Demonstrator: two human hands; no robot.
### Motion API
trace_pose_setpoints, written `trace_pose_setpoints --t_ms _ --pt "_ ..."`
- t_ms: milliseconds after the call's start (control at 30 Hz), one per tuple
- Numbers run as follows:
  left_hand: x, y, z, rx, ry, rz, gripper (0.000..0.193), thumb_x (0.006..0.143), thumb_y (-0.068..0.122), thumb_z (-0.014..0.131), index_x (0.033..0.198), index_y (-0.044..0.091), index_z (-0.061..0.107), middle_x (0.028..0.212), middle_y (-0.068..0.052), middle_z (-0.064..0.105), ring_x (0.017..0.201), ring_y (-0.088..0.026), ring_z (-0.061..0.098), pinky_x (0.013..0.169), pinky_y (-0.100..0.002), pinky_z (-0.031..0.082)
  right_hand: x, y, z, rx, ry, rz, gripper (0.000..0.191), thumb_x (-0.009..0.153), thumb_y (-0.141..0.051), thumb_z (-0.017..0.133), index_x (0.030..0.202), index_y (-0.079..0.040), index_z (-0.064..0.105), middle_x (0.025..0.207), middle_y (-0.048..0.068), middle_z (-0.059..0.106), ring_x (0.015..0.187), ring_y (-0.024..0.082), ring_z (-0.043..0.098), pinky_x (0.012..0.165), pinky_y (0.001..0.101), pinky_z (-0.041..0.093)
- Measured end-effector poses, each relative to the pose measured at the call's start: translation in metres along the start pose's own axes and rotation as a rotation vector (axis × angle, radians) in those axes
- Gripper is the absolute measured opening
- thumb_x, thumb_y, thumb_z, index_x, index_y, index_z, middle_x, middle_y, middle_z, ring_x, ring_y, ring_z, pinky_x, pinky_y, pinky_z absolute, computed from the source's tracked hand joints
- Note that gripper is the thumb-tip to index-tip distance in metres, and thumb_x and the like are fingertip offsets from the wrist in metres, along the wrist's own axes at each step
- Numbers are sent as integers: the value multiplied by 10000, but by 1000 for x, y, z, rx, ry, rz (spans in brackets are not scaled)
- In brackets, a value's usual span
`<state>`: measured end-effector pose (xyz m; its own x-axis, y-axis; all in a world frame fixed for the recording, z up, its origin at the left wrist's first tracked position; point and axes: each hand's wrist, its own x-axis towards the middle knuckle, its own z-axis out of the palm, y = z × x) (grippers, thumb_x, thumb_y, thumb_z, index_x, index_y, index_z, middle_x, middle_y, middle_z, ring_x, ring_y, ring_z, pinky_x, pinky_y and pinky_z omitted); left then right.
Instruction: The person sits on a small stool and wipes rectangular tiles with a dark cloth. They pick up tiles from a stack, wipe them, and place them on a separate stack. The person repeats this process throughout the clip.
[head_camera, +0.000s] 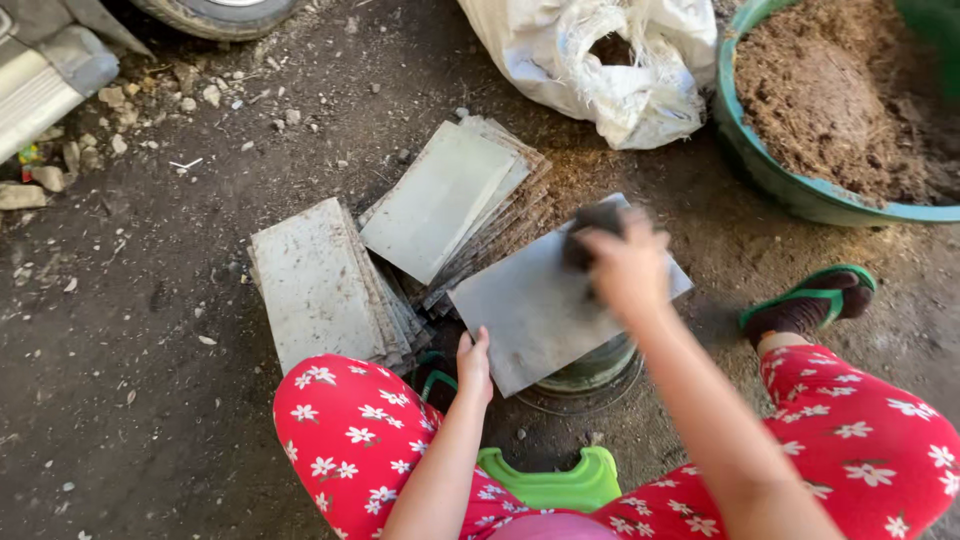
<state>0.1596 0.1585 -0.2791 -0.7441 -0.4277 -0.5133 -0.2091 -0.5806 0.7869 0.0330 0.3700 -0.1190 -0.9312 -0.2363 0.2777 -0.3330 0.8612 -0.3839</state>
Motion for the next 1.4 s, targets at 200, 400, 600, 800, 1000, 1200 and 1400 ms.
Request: trace_pose_setpoints --t_ms 200,400,600,800,1000,1200,1400 --pt "-5 -6 -8 -176 11 -51 333 958 60 523 1282 46 600 1215 -94 683 1107 -254 642 946 -414 527 -82 -99 66 -115 -58 -380 455 791 -173 658 1196 -359 753 1458 103 508 1091 386 529 861 553 457" --pt "-5 -7 -10 -145 -39 1 200 1017 121 597 1178 12 644 1194 -93 687 1086 -213 619 958 -382 493 -50 37 42 -275 -20 90 445 831 -136 627 1156 -405 770 1469 109 512 1141 404 500 917 549 432" --pt "-20 -9 -2 -96 126 -84 203 1004 196 607 1168 83 640 1203 -90 692 1082 -224 643 936 -406 513 17 140 -21 -391 -148 363 372 844 -210 661 1156 -379 775 1466 158 443 1278 543 395 956 704 381" --pt "-92 -23 -16 822 -517 -605 357 990 417 630 1166 110 680 1046 -92 759 900 -252 738 717 -363 568 25 157 -57 -374 -2 22 432 862 -218 699 1263 -371 750 1506 132 497 1204 513 502 931 654 487" --pt "-57 40 56 974 -934 161 147 860 153 803 888 65 689 923 -76 750 895 -164 692 824 -337 570 14 157 -78 -59 62 128 388 891 -279 758 1278 -308 740 1508 176 475 1199 511 500 957 573 506" --pt "47 87 203 1488 -479 695 389 916 222 673 1299 219 740 1473 -151 570 1292 -317 586 1036 -422 491 14 156 -85 -21 105 115 401 877 -240 758 1271 -313 750 1514 205 466 1217 511 499 951 556 507" --pt "89 105 277 2161 -406 810 1282 563 567 949 1552 104 278 1651 -174 285 1544 -358 224 1144 -556 227 16 151 -99 -64 131 133 394 825 -252 770 1208 -341 752 1511 164 495 1196 473 527 968 532 524"
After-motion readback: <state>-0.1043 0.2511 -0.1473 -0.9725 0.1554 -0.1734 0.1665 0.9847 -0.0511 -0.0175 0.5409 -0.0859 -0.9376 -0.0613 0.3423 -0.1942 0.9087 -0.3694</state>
